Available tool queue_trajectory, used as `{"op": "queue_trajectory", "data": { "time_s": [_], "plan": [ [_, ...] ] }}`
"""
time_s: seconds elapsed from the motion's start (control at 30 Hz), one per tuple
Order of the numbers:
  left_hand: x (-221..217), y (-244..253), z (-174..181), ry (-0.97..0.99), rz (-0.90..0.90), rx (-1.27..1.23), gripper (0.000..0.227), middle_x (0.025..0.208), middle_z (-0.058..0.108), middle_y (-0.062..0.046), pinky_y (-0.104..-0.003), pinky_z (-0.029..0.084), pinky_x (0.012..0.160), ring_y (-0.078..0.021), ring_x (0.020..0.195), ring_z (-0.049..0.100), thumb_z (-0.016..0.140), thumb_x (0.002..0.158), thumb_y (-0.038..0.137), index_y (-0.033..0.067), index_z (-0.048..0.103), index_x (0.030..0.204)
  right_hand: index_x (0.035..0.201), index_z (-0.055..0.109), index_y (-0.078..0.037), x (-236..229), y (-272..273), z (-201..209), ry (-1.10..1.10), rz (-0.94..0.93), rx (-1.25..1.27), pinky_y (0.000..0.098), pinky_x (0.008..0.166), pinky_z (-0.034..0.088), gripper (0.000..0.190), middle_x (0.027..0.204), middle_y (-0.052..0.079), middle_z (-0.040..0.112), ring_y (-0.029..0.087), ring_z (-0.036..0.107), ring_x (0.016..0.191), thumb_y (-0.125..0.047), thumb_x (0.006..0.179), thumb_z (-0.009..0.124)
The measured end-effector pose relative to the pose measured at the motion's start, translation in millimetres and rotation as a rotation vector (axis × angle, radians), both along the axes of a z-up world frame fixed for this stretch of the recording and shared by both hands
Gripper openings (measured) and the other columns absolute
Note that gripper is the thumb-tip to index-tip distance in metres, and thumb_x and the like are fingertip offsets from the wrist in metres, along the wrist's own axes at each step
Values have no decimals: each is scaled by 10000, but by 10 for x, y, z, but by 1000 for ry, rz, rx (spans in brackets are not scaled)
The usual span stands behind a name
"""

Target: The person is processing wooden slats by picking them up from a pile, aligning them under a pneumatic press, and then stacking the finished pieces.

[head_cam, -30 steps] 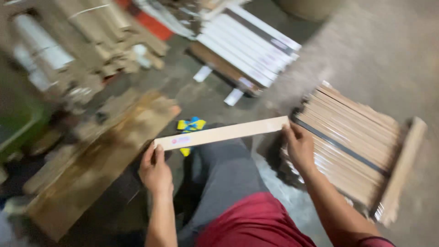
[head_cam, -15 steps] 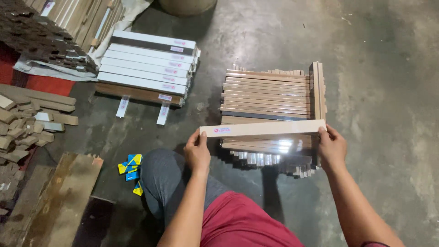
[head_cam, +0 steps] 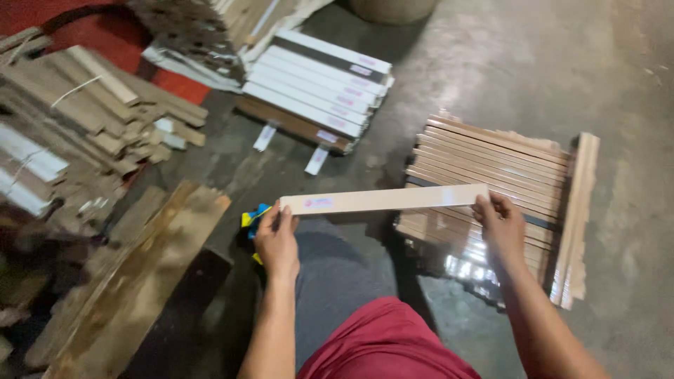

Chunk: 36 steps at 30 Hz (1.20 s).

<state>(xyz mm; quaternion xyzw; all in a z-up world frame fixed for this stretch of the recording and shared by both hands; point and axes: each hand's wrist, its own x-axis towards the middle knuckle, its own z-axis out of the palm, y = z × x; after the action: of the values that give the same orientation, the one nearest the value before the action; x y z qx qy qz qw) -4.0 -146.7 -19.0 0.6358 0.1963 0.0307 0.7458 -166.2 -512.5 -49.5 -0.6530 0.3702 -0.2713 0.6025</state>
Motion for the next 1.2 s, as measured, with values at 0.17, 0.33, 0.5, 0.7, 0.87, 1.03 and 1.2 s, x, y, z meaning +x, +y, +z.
{"op": "queue_trajectory", "data": {
  "time_s": [0.17, 0.33, 0.5, 0.7, 0.87, 1.03, 1.2],
  "plan": [
    [-111, 952, -68, -18, 241, 4, 380, 1374, 533, -324, -423, 593, 946, -326, 1218, 580, 722, 979, 92, -40, 641, 1327, 1280, 612, 87, 611, 833, -49, -32, 151, 121, 332, 810, 595, 389, 1093, 224, 644, 235, 675, 910, -157, 1014, 757],
    [-6, 1617, -332, -22, 407, 1, 341, 1339, 565, -285, -429, 630, 904, -347, 1183, 646, 761, 974, 120, -9, 681, 1280, 1239, 676, 10, 968, 1400, 75, 93, 292, 97, 319, 761, 607, 351, 1044, 217, 710, 209, 701, 830, -211, 987, 776],
    [357, 1617, -182, 89, 391, 79, 401, 1343, 524, -319, -310, 659, 819, -317, 1038, 716, 754, 944, 128, 13, 662, 1317, 1448, 438, 30, 1162, 1347, -73, 30, 209, 294, 328, 814, 632, 642, 1082, 207, 604, 223, 679, 863, -142, 935, 782],
    [1295, 1081, 39, 45, 193, 114, 843, 1625, 299, -252, -405, 620, 972, -446, 1359, 526, 780, 928, 171, 189, 294, 1617, 1542, 288, -34, 1433, 809, -377, -59, 68, 404, 354, 816, 661, 831, 1167, 243, 643, 233, 712, 869, -130, 916, 825],
    [1866, 846, 46, 104, 100, 381, 773, 1482, 519, -234, -337, 666, 812, -334, 1144, 695, 821, 882, 297, 201, 431, 1542, 1470, 406, -13, 1707, 757, -158, -42, 25, 480, 362, 883, 635, 751, 1195, 201, 554, 231, 674, 953, -151, 885, 856],
    [2383, 955, -620, 78, 46, 247, 418, 1181, 705, -218, -262, 588, 640, -188, 779, 723, 720, 932, 190, 44, 684, 1323, 1315, 617, 12, 1949, 773, -261, 10, 35, 445, 261, 754, 637, 520, 1014, 134, 598, 102, 658, 825, -158, 879, 843],
    [2101, 1071, -200, 58, 62, 150, 434, 1233, 689, -232, -251, 595, 770, -210, 953, 716, 724, 960, 213, 56, 663, 1361, 1328, 608, 26, 2002, 657, -489, -103, 61, 408, 259, 789, 640, 488, 1062, 135, 607, 152, 681, 868, -117, 912, 819]
  ]
}}
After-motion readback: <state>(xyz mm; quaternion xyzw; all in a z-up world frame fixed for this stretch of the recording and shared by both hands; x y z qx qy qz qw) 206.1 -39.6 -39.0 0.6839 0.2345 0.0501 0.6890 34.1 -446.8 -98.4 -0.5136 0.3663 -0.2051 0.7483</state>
